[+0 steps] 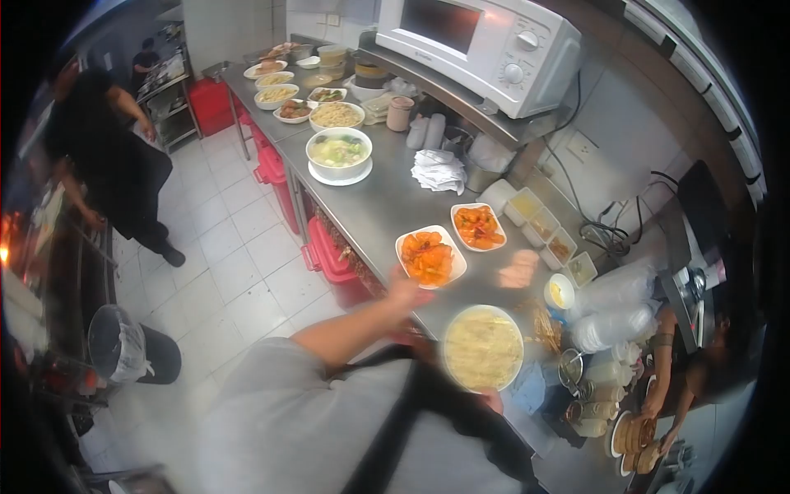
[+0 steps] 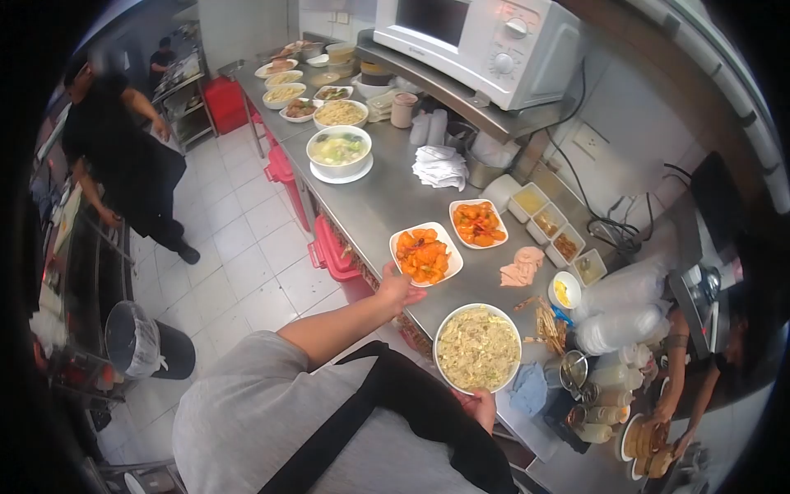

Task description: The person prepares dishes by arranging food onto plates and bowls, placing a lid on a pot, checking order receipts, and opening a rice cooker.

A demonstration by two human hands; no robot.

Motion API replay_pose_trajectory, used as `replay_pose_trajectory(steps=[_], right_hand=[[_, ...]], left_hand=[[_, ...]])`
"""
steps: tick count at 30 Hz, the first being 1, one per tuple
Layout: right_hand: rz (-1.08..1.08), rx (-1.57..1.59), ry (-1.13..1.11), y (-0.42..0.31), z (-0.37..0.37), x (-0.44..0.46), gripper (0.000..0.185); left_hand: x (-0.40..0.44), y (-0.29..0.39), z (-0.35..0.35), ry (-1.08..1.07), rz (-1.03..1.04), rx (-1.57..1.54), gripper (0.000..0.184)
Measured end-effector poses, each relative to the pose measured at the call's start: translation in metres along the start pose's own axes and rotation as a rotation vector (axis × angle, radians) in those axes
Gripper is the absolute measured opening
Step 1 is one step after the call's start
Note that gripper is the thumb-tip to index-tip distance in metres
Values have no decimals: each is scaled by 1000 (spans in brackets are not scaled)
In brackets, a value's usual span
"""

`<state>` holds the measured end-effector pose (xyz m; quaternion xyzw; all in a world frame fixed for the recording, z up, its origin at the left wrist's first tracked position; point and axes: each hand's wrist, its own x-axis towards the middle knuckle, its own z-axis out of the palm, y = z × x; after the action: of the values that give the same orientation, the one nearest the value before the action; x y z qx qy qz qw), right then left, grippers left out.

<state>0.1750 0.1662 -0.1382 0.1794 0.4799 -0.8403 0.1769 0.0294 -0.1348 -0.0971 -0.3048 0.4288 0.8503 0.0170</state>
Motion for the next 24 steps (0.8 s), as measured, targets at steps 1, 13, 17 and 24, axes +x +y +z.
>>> replay_pose_trajectory(steps=[1,13,17,24], right_hand=[[17,10,-1,-4,4,4,61],[86,101,-170,-50,28,45,44],[-81,-65,-131,-58,39,43,29],[-717,-935,6,-10,-6,61,8]], left_hand=[[4,4,-3,18,22,-1,56],[84,49,-13,47,331,104,17],[69,16,-28,62,1099,1269,11],[53,12,-35,-41,1226,1250,13]])
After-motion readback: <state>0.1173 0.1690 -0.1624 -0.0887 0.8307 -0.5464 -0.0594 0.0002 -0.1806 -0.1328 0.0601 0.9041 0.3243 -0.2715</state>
